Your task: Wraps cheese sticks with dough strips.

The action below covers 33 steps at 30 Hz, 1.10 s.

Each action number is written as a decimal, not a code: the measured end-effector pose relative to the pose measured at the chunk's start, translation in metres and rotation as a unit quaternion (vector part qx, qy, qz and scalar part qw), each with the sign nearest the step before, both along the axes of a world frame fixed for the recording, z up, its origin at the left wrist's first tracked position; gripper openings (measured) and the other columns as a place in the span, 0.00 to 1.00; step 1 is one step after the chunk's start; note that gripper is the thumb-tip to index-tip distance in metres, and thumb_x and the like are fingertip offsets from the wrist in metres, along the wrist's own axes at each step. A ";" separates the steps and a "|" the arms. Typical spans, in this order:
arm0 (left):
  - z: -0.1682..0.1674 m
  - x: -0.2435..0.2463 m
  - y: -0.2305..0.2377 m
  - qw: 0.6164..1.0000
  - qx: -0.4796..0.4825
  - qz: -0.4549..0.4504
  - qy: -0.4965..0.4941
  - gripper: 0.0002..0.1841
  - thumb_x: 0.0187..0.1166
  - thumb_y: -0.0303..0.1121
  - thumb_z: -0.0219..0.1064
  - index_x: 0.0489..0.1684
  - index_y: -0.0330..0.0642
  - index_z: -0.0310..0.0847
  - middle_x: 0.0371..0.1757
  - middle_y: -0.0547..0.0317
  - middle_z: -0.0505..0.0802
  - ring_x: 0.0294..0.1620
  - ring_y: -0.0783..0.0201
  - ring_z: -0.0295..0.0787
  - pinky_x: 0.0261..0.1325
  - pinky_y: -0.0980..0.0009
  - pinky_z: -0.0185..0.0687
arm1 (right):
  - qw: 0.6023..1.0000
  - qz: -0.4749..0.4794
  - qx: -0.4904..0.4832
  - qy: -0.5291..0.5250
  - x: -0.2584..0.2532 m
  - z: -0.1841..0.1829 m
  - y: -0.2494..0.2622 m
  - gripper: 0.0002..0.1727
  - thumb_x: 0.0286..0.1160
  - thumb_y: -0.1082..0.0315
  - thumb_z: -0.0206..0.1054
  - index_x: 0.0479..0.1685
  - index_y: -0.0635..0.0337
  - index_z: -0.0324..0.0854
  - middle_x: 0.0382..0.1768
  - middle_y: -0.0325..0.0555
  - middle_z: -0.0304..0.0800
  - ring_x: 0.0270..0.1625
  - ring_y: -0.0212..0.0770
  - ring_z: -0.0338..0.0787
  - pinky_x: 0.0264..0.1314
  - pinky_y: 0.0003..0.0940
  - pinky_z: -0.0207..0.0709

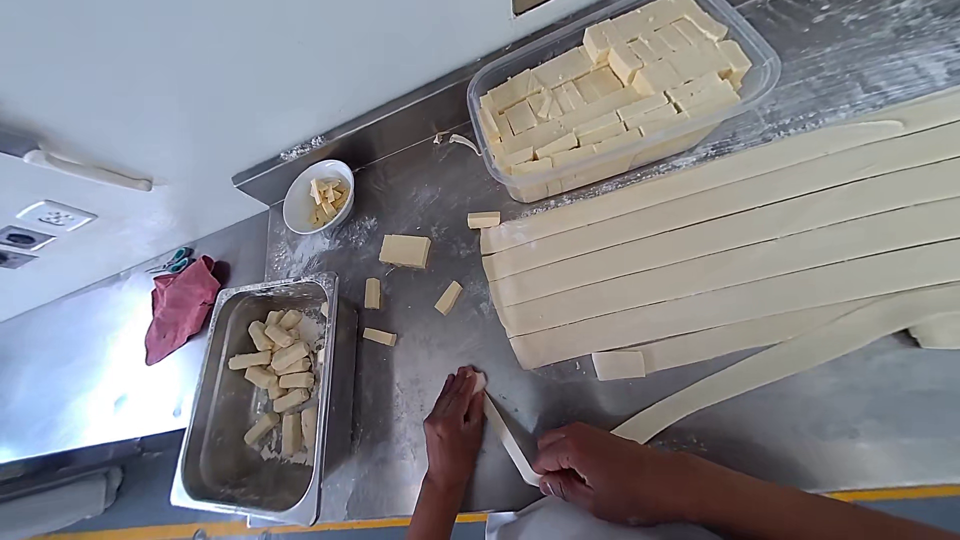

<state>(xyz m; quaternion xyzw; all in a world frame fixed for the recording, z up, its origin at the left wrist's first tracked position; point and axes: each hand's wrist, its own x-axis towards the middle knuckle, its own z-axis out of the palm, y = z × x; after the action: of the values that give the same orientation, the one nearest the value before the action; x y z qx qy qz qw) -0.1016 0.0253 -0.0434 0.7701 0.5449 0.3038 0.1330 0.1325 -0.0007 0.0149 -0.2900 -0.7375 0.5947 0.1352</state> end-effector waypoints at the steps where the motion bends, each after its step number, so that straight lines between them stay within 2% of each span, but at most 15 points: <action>1: 0.000 0.001 0.002 1.000 0.011 0.020 0.005 0.13 0.72 0.23 0.67 0.49 0.25 0.92 0.55 0.35 0.95 0.59 0.36 0.93 0.65 0.47 0.86 | 1.000 0.012 0.007 -0.003 0.000 0.001 0.000 0.16 0.87 0.69 0.58 0.38 0.72 0.87 0.35 0.59 0.85 0.42 0.52 0.86 0.47 0.43 0.76; 4: -0.001 0.006 -0.004 0.999 0.029 -0.011 0.031 0.14 0.73 0.18 0.61 0.50 0.23 0.91 0.59 0.32 0.93 0.64 0.32 0.90 0.70 0.41 0.81 | 0.999 0.028 0.030 -0.023 0.001 0.005 0.002 0.16 0.87 0.68 0.58 0.39 0.72 0.87 0.37 0.61 0.85 0.46 0.56 0.87 0.50 0.47 0.78; 7: 0.009 0.001 -0.009 0.999 -0.013 -0.045 0.017 0.15 0.74 0.18 0.60 0.52 0.24 0.90 0.59 0.35 0.93 0.63 0.38 0.92 0.68 0.48 0.85 | 0.999 0.038 0.028 -0.018 -0.002 0.004 0.003 0.15 0.86 0.69 0.58 0.39 0.72 0.87 0.37 0.61 0.85 0.45 0.57 0.87 0.50 0.47 0.78; 9: 0.009 -0.007 -0.003 0.999 -0.023 -0.021 0.009 0.16 0.76 0.22 0.61 0.55 0.22 0.89 0.58 0.35 0.94 0.61 0.37 0.93 0.68 0.45 0.84 | 0.998 0.056 0.021 -0.004 -0.006 0.005 0.003 0.14 0.86 0.71 0.58 0.41 0.73 0.88 0.37 0.62 0.86 0.45 0.56 0.87 0.50 0.47 0.77; 11: 0.000 -0.009 0.001 1.000 -0.009 -0.019 0.022 0.21 0.77 0.32 0.62 0.59 0.20 0.86 0.62 0.32 0.92 0.66 0.34 0.89 0.73 0.40 0.77 | 0.997 0.069 0.023 0.010 -0.008 0.007 0.006 0.13 0.85 0.73 0.59 0.41 0.73 0.88 0.37 0.61 0.85 0.45 0.56 0.86 0.50 0.45 0.77; 13: -0.006 -0.005 0.000 0.999 0.000 -0.036 0.031 0.22 0.76 0.35 0.67 0.58 0.21 0.87 0.61 0.33 0.92 0.66 0.34 0.89 0.74 0.40 0.77 | 0.997 0.069 0.028 0.019 -0.007 0.007 0.005 0.13 0.84 0.74 0.59 0.40 0.73 0.88 0.36 0.61 0.85 0.44 0.55 0.86 0.49 0.45 0.77; 16: -0.003 -0.004 0.007 0.999 0.008 -0.012 0.030 0.17 0.73 0.27 0.68 0.54 0.24 0.90 0.57 0.34 0.94 0.60 0.36 0.93 0.66 0.46 0.86 | 0.998 0.044 0.035 0.024 -0.006 0.004 0.003 0.13 0.83 0.74 0.58 0.36 0.73 0.87 0.33 0.59 0.83 0.40 0.53 0.85 0.44 0.43 0.75; 18: -0.003 -0.005 0.008 0.999 0.013 -0.006 0.031 0.16 0.74 0.26 0.66 0.54 0.22 0.89 0.59 0.32 0.92 0.63 0.33 0.90 0.69 0.45 0.83 | 0.999 0.018 0.029 0.008 -0.003 0.003 0.002 0.14 0.84 0.72 0.58 0.36 0.72 0.87 0.33 0.58 0.82 0.39 0.51 0.84 0.43 0.42 0.75; 20: -0.004 -0.004 0.001 0.999 0.006 -0.045 0.023 0.17 0.78 0.27 0.62 0.56 0.21 0.88 0.63 0.29 0.90 0.67 0.29 0.86 0.73 0.41 0.78 | 1.000 -0.011 0.018 0.002 0.000 0.002 0.001 0.14 0.84 0.71 0.59 0.36 0.72 0.87 0.32 0.58 0.82 0.39 0.50 0.83 0.42 0.40 0.75; 23: 0.000 -0.008 -0.005 0.998 -0.022 -0.055 -0.001 0.18 0.80 0.25 0.56 0.56 0.21 0.88 0.62 0.32 0.92 0.66 0.35 0.89 0.74 0.45 0.79 | 0.999 -0.034 -0.005 -0.003 0.001 -0.002 -0.003 0.15 0.85 0.69 0.58 0.36 0.71 0.86 0.32 0.57 0.82 0.38 0.48 0.82 0.42 0.38 0.74; 25: -0.003 -0.009 -0.003 0.999 -0.019 -0.033 -0.003 0.19 0.80 0.28 0.57 0.57 0.21 0.87 0.61 0.34 0.92 0.67 0.35 0.89 0.76 0.41 0.75 | 0.999 -0.036 -0.006 0.000 0.000 -0.001 -0.003 0.15 0.85 0.69 0.58 0.37 0.71 0.87 0.33 0.57 0.83 0.39 0.48 0.83 0.42 0.38 0.74; 27: -0.008 -0.004 -0.004 0.999 -0.018 -0.033 0.008 0.23 0.79 0.34 0.62 0.61 0.20 0.84 0.63 0.32 0.91 0.68 0.33 0.87 0.77 0.39 0.73 | 1.000 -0.029 -0.004 0.004 0.000 0.000 -0.002 0.15 0.85 0.69 0.59 0.37 0.72 0.87 0.34 0.57 0.83 0.39 0.48 0.83 0.43 0.39 0.74; 30: -0.005 0.001 -0.002 1.000 -0.010 -0.026 0.005 0.18 0.72 0.29 0.68 0.55 0.23 0.89 0.58 0.34 0.94 0.62 0.35 0.92 0.69 0.45 0.83 | 1.000 -0.011 -0.010 -0.002 0.000 0.001 -0.002 0.15 0.85 0.69 0.60 0.37 0.72 0.87 0.36 0.58 0.84 0.42 0.50 0.84 0.46 0.40 0.75; 33: -0.002 0.001 -0.001 1.000 -0.006 -0.026 -0.001 0.15 0.75 0.25 0.66 0.53 0.22 0.90 0.59 0.32 0.93 0.64 0.34 0.90 0.71 0.45 0.82 | 1.000 0.001 -0.017 -0.016 0.000 0.003 -0.001 0.16 0.85 0.67 0.61 0.38 0.73 0.87 0.38 0.60 0.84 0.45 0.52 0.84 0.49 0.42 0.75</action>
<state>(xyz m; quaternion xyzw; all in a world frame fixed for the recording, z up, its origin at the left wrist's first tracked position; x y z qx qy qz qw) -0.1004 0.0248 -0.0449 0.7827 0.5266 0.2979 0.1461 0.1322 -0.0013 0.0174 -0.3012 -0.7299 0.6022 0.1176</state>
